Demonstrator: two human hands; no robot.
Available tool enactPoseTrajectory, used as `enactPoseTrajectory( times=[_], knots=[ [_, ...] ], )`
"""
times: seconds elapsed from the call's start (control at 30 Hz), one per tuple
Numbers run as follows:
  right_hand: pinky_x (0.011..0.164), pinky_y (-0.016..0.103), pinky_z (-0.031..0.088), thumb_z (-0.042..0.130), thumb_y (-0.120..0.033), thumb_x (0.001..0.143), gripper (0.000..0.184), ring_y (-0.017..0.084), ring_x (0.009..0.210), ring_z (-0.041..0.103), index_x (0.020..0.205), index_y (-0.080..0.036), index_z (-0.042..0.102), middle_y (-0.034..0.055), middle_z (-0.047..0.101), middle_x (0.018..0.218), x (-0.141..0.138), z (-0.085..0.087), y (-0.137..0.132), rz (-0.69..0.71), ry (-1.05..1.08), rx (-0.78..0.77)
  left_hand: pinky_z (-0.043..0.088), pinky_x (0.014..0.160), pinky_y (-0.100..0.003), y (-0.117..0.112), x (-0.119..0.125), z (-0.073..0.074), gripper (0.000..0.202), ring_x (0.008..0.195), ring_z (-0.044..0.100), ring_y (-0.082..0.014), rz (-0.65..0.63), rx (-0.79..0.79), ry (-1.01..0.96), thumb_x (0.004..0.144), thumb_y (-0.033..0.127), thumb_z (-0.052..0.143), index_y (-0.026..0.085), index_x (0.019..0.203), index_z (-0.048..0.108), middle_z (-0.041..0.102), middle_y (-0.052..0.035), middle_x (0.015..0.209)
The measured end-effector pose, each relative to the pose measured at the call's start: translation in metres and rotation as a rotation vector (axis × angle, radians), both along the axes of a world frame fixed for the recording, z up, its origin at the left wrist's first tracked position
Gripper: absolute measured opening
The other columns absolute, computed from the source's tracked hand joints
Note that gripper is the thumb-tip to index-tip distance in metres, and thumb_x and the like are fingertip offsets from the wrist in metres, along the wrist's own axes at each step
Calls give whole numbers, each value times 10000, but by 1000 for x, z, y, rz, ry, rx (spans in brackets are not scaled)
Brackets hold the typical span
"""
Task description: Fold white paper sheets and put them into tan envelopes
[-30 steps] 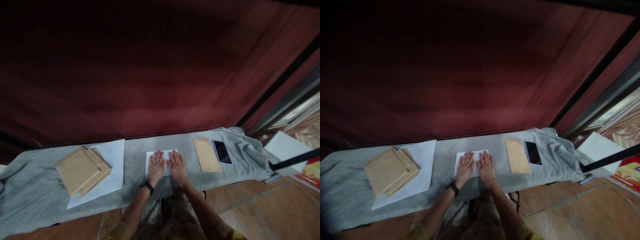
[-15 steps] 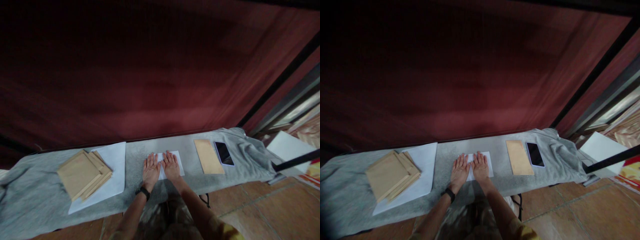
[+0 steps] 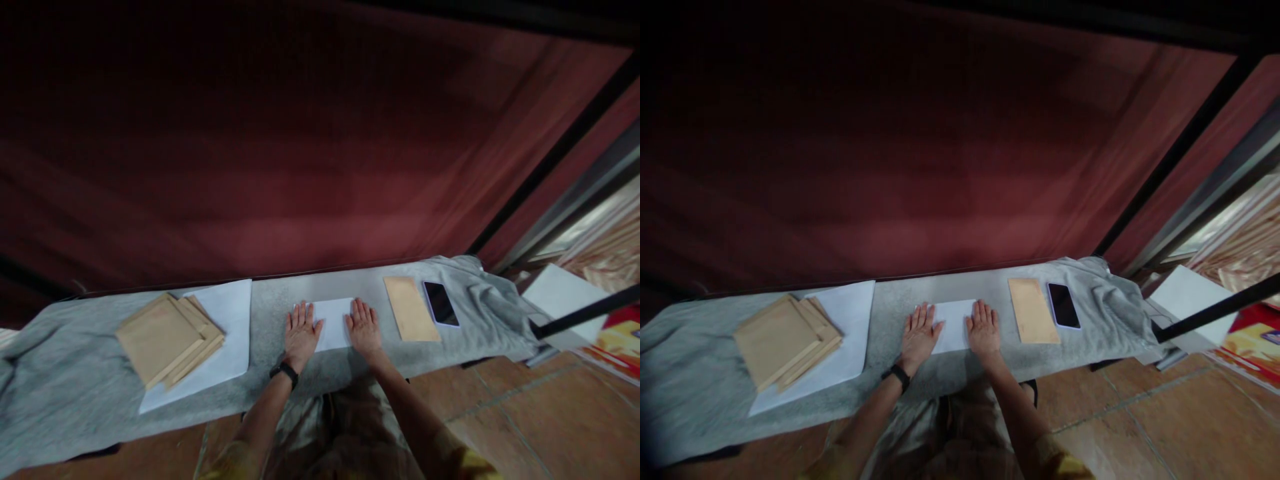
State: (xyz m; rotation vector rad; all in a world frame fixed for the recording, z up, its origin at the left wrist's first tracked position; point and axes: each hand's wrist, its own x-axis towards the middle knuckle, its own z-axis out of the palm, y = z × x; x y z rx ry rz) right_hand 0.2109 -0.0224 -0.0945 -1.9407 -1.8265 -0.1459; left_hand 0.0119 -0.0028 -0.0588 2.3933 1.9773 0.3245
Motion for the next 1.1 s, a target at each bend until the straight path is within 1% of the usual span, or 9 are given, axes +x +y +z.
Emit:
enactPoseTrajectory(
  times=[0.07, 0.17, 0.27, 0.37, 0.53, 0.8, 0.9, 1.03, 1.1],
  knots=[
    [1179, 548, 294, 313, -363, 1051, 561, 323, 1427, 452, 1528, -97, 438, 193, 498, 1526, -1, 1, 1, 1, 7, -3, 179, 1250, -546, -9, 7, 0, 581, 1533, 270, -321, -41, -11, -4, 1028, 435, 380, 162, 1538, 431, 373, -133, 1623],
    [1177, 553, 293, 313, -354, 1046, 564, 334, 1432, 444, 1522, -81, 443, 202, 485, 1533, -2, 3, 1, 8, 11, -17, 203, 1254, -512, -29, 18, -3, 555, 1533, 279, -289, -154, 0, -24, 1036, 401, 362, 197, 1548, 417, 383, -86, 1626],
    [1183, 548, 284, 306, -352, 1047, 570, 341, 1436, 436, 1519, -64, 444, 201, 476, 1540, -1, 6, 1, 7, -2, -38, 216, 1255, -501, -46, 17, -6, 545, 1530, 289, -274, -192, 5, -21, 1039, 410, 358, 236, 1553, 408, 378, -50, 1631],
    [1184, 543, 284, 297, -358, 1049, 581, 341, 1431, 439, 1516, -45, 443, 203, 468, 1544, -1, 8, 1, -4, -22, -63, 224, 1251, -499, -53, 1, -8, 535, 1527, 298, -266, -169, 9, 13, 1043, 415, 351, 255, 1550, 413, 386, -37, 1625],
    [1191, 526, 279, 296, -361, 1051, 581, 324, 1437, 430, 1533, -61, 421, 186, 456, 1555, -3, 10, 0, -21, -62, -87, 267, 1231, -499, -58, -23, -9, 563, 1513, 330, -281, -66, 67, 75, 1042, 440, 346, 205, 1549, 417, 357, -97, 1630],
    [1190, 522, 290, 334, -325, 1047, 548, 316, 1427, 449, 1520, -70, 445, 192, 479, 1539, -1, 7, -1, -43, -75, -43, 275, 1228, -493, -63, -22, -6, 568, 1501, 354, -287, -47, 99, 92, 1035, 442, 357, 196, 1542, 430, 385, -98, 1617],
    [1202, 512, 278, 340, -250, 1036, 526, 310, 1444, 433, 1509, -49, 450, 202, 442, 1563, -18, 9, 2, -30, -64, 12, 263, 1234, -489, -63, -23, -6, 573, 1507, 342, -286, -53, 102, 68, 1032, 438, 372, 191, 1546, 422, 378, -100, 1621],
    [1205, 444, 302, 375, -290, 1046, 507, 258, 1465, 410, 1518, -126, 459, 133, 406, 1602, -61, 10, 6, 190, -35, -31, 242, 1240, -492, -63, -23, -6, 567, 1512, 331, -284, -53, 97, 31, 1028, 422, 390, 197, 1547, 422, 390, -105, 1616],
    [1199, 440, 313, 387, -322, 1051, 505, 255, 1458, 421, 1507, -123, 474, 135, 432, 1586, -77, 9, 6, 230, -23, -63, 237, 1241, -496, -63, -23, -7, 557, 1514, 327, -284, -56, 91, 28, 1027, 407, 389, 201, 1543, 429, 395, -105, 1614]
  ],
)
